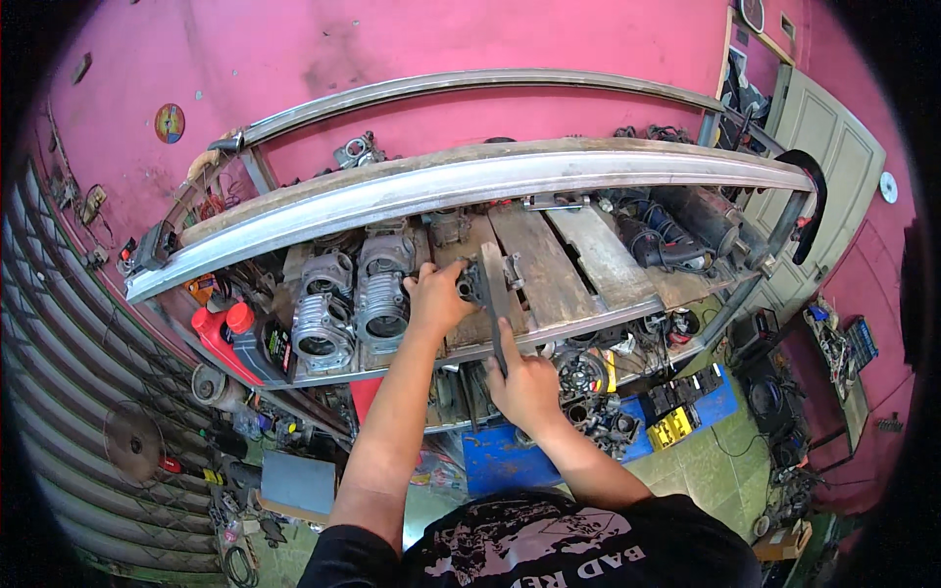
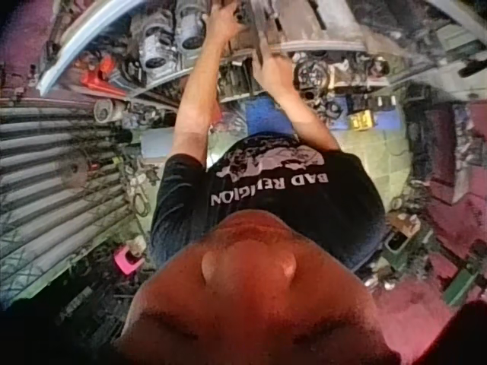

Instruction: The person scrubs various metal engine components, including cylinder heads and cylinder blocks, using a wire brush. The person holds each part with one hand and scrubs the surfaces and edges with the other hand, rotating the items to clean different sides. The parts are handled one at a time on a cluttered workbench.

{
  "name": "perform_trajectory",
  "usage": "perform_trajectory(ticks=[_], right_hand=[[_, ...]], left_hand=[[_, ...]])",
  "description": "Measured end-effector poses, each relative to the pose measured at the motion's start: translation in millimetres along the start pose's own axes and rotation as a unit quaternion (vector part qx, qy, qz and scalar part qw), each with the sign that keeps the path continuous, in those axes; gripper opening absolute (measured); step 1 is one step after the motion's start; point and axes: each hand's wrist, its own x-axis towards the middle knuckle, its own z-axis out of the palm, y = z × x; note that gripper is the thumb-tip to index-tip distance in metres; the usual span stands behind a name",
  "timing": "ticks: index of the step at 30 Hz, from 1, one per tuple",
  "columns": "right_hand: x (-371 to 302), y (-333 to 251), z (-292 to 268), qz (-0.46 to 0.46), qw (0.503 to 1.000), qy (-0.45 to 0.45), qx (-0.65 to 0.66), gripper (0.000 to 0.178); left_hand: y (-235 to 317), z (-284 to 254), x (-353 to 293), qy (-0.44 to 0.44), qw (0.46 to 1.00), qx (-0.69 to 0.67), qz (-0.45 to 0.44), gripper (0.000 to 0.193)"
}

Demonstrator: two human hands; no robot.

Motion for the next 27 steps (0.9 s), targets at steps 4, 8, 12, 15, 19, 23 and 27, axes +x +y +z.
perform_trajectory(ticks=[4,8,12,15,19,23,27], right_hand=[[20,11,6,-0.002,0.998,0.057,0.002,0.071],[54,2,17,0.075,0.996,0.033,0.04,0.068],[14,18,32,-0.021,0.998,0.057,-0.007,0.074],[-4,21,21,-0.042,0.996,0.071,-0.039,0.077],[36,15,4,0.016,0.997,0.056,-0.041,0.07],[66,32,6,0.064,0.997,-0.011,-0.047,0.067],[28,55,25,-0.12,0.976,0.172,-0.055,0.072]], left_hand=[[5,4,-3,0.0,1.0,-0.009,0.0,0.084],[5,9,0,0.016,1.0,-0.022,-0.001,0.082],[2,5,8,0.004,0.999,0.006,-0.034,0.083],[4,4,4,-0.024,0.999,0.006,-0.022,0.083],[12,5,-2,-0.025,1.0,-0.008,-0.01,0.081],[18,6,-7,-0.011,1.0,-0.013,-0.005,0.078],[16,-2,-2,-0.023,1.0,0.005,-0.008,0.079]])
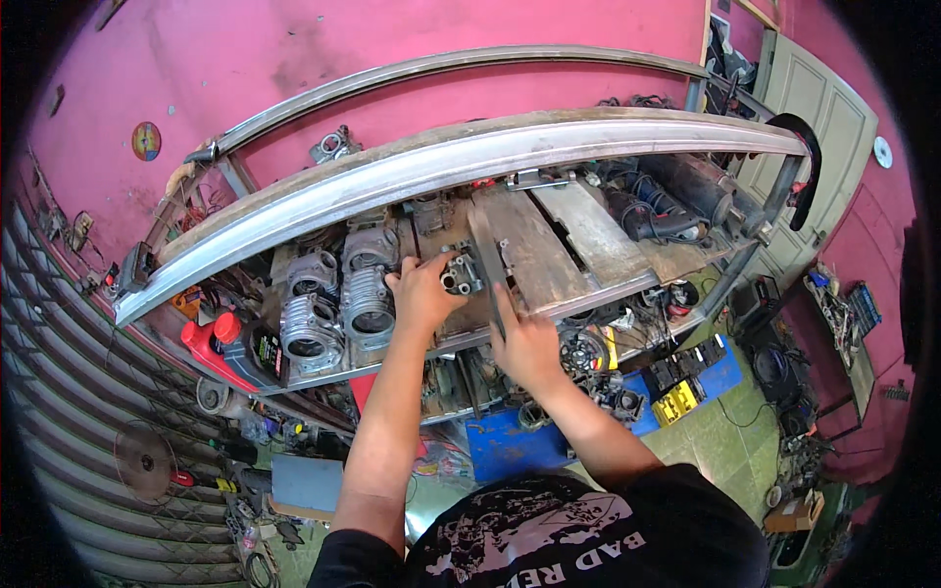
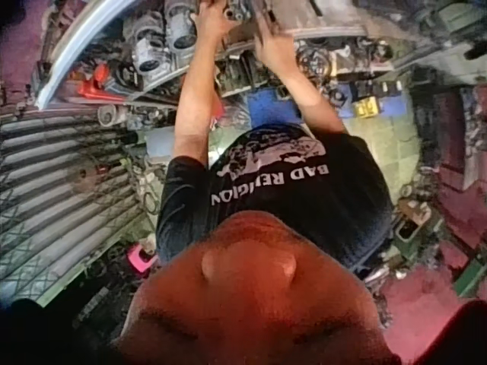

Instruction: The person scrubs various metal engine components, including cylinder heads and cylinder blocks, using a wire brush. The person holds each part with one hand and scrubs the surfaces and edges with the other hand, rotating the items to clean different sides. The parts are handled one at a time on a cluttered workbench.

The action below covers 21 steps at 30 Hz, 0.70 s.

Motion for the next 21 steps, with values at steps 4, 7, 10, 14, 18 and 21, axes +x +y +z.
perform_trajectory(ticks=[4,7,10,14,18,21], right_hand=[[-42,-12,-25,0.031,0.991,-0.117,-0.047,0.076],[-24,3,-23,0.044,0.996,-0.074,0.0,0.076],[12,21,-2,0.092,0.991,-0.095,-0.007,0.074],[-1,25,-6,0.078,0.992,-0.097,-0.001,0.074],[-77,44,-41,0.088,0.985,-0.102,0.108,0.073],[-117,86,-62,0.14,0.964,-0.119,0.191,0.067]], left_hand=[[-6,-1,0,-0.004,1.0,-0.001,-0.005,0.079],[1,-2,2,-0.026,0.999,-0.024,-0.011,0.079],[6,-3,1,-0.021,1.0,-0.012,0.0,0.079],[0,3,6,0.003,1.0,0.022,-0.016,0.079],[10,-8,11,-0.031,0.998,0.052,-0.03,0.076],[23,-7,16,-0.015,0.993,0.119,0.009,0.075]])
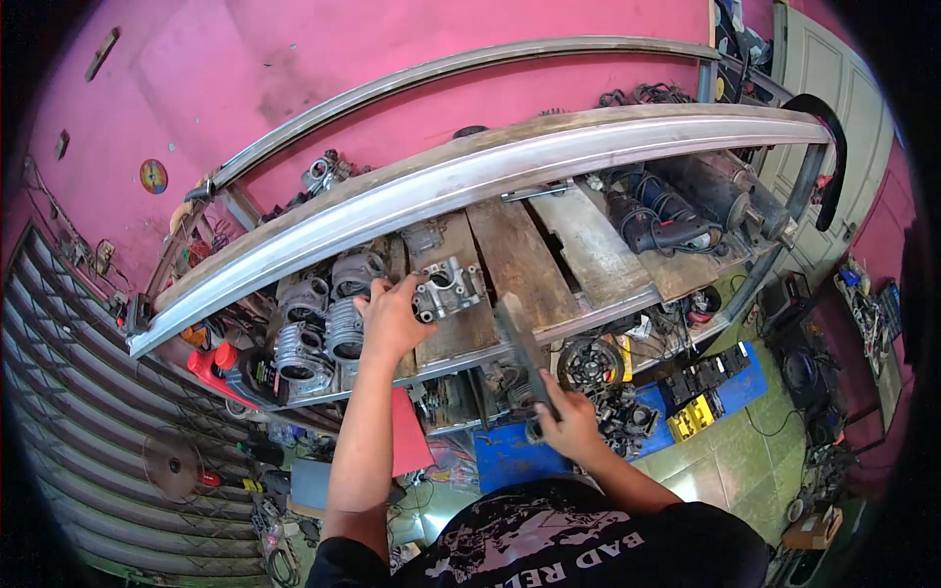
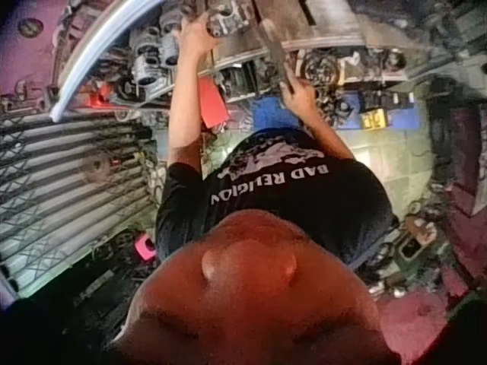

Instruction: The person scrubs various metal engine components, including cylinder heads and cylinder blocks, using a wire brush. The person holds each part with one hand and scrubs the surfaces and edges with the other hand, rotating the items to clean different sides. The parts are handled one at a time on a cluttered workbench.

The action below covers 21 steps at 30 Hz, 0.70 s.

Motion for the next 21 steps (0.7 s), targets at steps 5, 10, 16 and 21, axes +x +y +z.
perform_trajectory(ticks=[5,10,16,21], right_hand=[[-9,49,-31,0.103,0.993,0.01,0.054,0.063],[5,74,-47,0.074,0.996,0.049,0.032,0.064],[8,94,-60,0.067,0.996,0.034,0.042,0.063],[15,88,-71,0.053,0.997,0.006,0.063,0.062]], left_hand=[[44,1,23,-0.04,0.983,0.162,0.079,0.085],[63,5,58,-0.096,0.975,0.202,0.008,0.104],[70,12,77,-0.155,0.949,0.254,0.105,0.08],[53,-4,64,-0.065,0.977,0.131,0.155,0.068]])
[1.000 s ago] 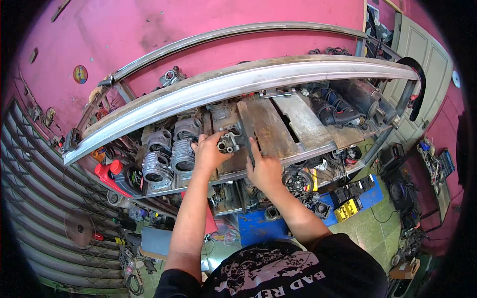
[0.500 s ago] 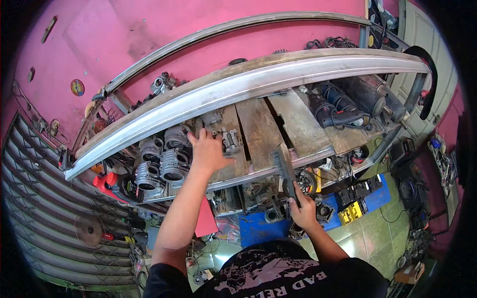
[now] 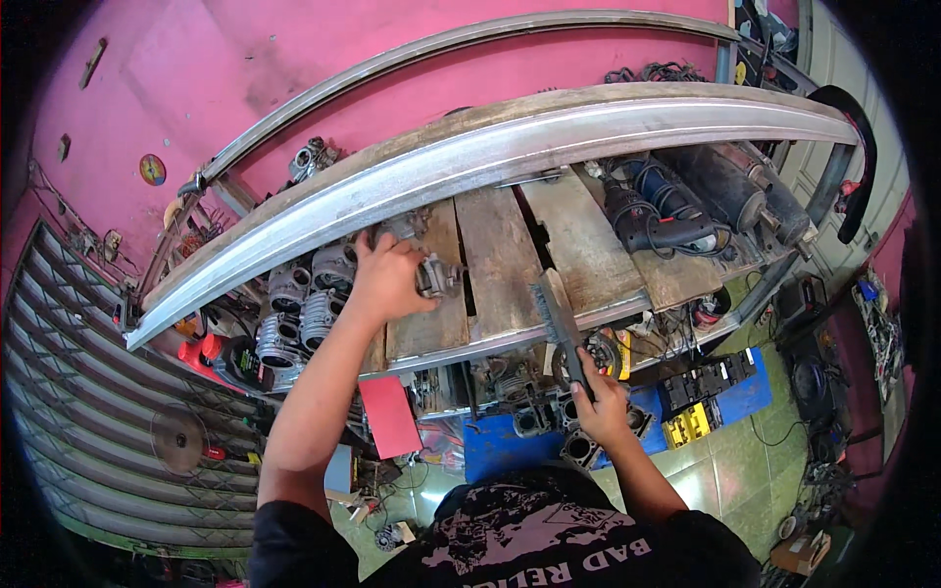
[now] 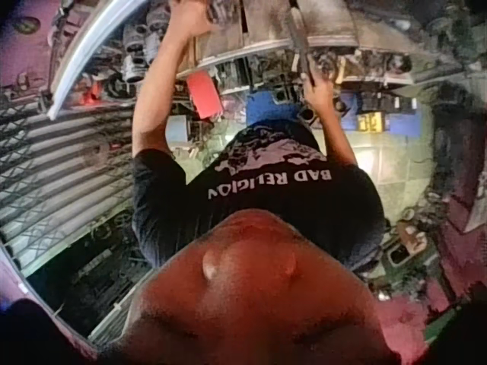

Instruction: The person scrubs various metal engine components, including cylinder heads and cylinder blocks, using a wire brush. The person holds each part with one hand and scrubs the surfaces and edges with the other hand, rotating the items to clean different sides. The parts are handled one at a time on a cluttered workbench.

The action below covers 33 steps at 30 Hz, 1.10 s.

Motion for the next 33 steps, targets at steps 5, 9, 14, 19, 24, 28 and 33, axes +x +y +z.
perform_trajectory(ticks=[5,9,14,19,24,28,33], right_hand=[[16,-25,19,-0.091,0.996,0.009,0.016,0.062],[33,-61,36,-0.205,0.978,0.026,-0.033,0.064],[72,-87,74,-0.287,0.944,0.031,-0.158,0.069],[84,-83,111,-0.226,0.957,0.103,-0.151,0.073],[34,-76,125,-0.198,0.963,0.115,-0.142,0.073],[34,-84,128,-0.206,0.952,0.124,-0.189,0.073],[71,-111,125,-0.186,0.954,0.118,-0.203,0.071]], left_hand=[[-14,12,-47,0.061,0.989,-0.129,-0.045,0.077],[-5,24,-74,0.079,0.98,-0.177,-0.044,0.075],[-4,25,-81,0.057,0.974,-0.211,-0.057,0.08],[10,11,-78,0.038,0.977,-0.199,-0.062,0.078],[5,29,-74,0.07,0.984,-0.161,-0.013,0.076],[-16,25,-65,-0.001,0.986,-0.166,-0.023,0.073],[-21,39,-59,0.103,0.98,-0.162,0.047,0.08]])
